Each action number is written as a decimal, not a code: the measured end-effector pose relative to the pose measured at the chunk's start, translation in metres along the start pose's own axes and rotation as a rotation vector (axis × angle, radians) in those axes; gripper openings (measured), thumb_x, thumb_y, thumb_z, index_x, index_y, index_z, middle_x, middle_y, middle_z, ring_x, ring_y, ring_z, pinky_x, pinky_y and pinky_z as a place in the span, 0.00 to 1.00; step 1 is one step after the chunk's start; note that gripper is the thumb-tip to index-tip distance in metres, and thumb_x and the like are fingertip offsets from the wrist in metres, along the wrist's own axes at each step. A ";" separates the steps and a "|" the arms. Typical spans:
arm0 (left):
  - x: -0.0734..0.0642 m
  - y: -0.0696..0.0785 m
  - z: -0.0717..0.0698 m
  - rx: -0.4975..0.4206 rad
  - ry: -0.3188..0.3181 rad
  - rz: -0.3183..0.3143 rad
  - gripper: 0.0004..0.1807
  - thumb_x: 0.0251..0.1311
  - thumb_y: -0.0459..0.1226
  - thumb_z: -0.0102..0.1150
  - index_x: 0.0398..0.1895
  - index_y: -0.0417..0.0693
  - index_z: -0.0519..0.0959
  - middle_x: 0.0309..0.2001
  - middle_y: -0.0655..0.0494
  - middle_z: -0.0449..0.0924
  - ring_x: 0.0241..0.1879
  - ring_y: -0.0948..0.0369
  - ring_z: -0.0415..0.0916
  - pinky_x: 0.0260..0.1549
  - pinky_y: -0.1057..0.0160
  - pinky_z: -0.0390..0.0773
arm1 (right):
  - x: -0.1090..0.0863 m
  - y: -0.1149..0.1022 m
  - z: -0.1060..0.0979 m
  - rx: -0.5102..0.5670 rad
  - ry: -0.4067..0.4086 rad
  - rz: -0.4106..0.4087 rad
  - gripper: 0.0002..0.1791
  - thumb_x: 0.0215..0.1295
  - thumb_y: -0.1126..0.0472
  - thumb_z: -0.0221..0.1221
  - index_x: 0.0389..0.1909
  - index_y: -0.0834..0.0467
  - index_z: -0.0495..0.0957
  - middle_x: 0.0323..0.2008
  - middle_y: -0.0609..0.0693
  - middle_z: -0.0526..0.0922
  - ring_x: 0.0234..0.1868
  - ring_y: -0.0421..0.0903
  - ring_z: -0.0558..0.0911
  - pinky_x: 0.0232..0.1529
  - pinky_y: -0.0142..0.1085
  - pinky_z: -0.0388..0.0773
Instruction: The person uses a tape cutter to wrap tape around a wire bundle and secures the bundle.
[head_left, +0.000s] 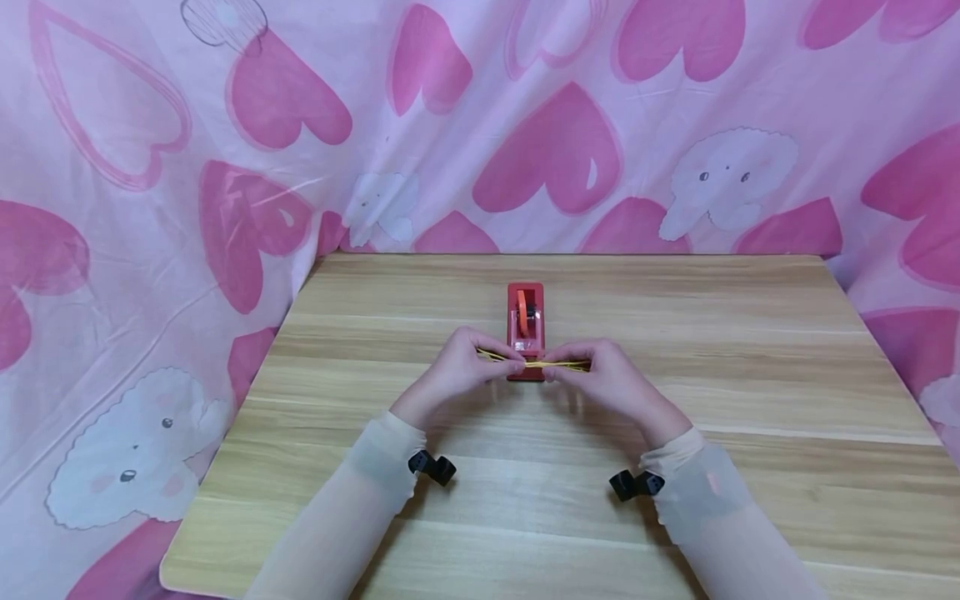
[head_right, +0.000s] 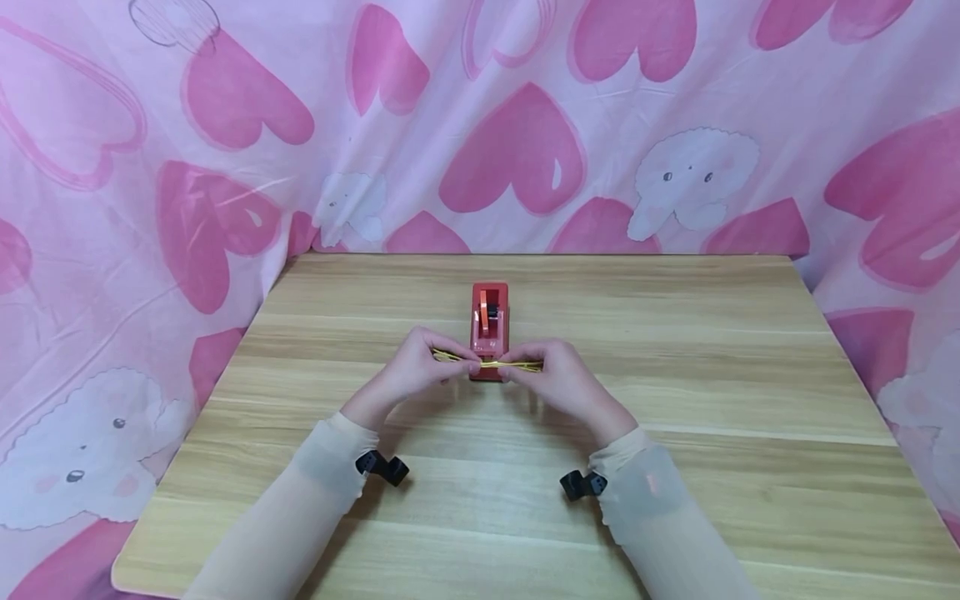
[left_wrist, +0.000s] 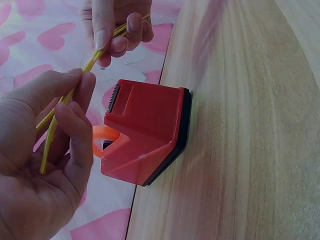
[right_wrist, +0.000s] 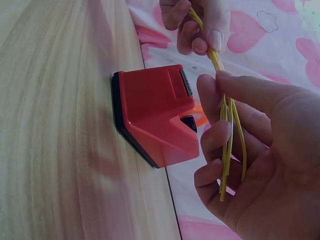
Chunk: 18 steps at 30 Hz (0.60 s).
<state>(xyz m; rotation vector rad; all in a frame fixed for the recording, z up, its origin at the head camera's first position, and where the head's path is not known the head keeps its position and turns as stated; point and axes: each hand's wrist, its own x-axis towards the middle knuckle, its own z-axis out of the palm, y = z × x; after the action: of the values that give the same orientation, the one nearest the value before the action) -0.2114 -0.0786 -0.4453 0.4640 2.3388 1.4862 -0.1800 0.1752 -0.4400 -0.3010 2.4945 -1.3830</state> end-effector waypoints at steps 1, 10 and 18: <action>-0.001 0.001 0.001 0.007 0.009 0.006 0.04 0.61 0.43 0.74 0.38 0.60 0.92 0.38 0.59 0.90 0.20 0.63 0.68 0.21 0.67 0.70 | 0.000 0.000 -0.001 -0.001 -0.006 0.002 0.14 0.68 0.47 0.68 0.51 0.44 0.88 0.51 0.44 0.89 0.56 0.48 0.82 0.61 0.51 0.77; -0.007 0.016 0.001 0.081 0.063 0.088 0.04 0.60 0.42 0.75 0.38 0.61 0.92 0.40 0.61 0.91 0.19 0.57 0.76 0.16 0.68 0.68 | -0.002 -0.003 -0.006 0.032 -0.035 -0.028 0.13 0.71 0.49 0.65 0.50 0.49 0.88 0.44 0.46 0.90 0.49 0.49 0.82 0.56 0.46 0.76; -0.008 0.030 -0.002 0.136 0.074 0.146 0.04 0.60 0.42 0.75 0.38 0.60 0.92 0.42 0.61 0.91 0.30 0.61 0.79 0.24 0.67 0.74 | -0.008 -0.014 -0.016 0.023 -0.028 -0.089 0.13 0.73 0.51 0.64 0.51 0.50 0.88 0.42 0.46 0.91 0.51 0.48 0.84 0.57 0.49 0.77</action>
<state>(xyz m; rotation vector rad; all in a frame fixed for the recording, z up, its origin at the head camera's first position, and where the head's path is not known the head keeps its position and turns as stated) -0.2023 -0.0718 -0.4163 0.6375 2.5234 1.4351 -0.1770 0.1830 -0.4195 -0.4290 2.4680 -1.4300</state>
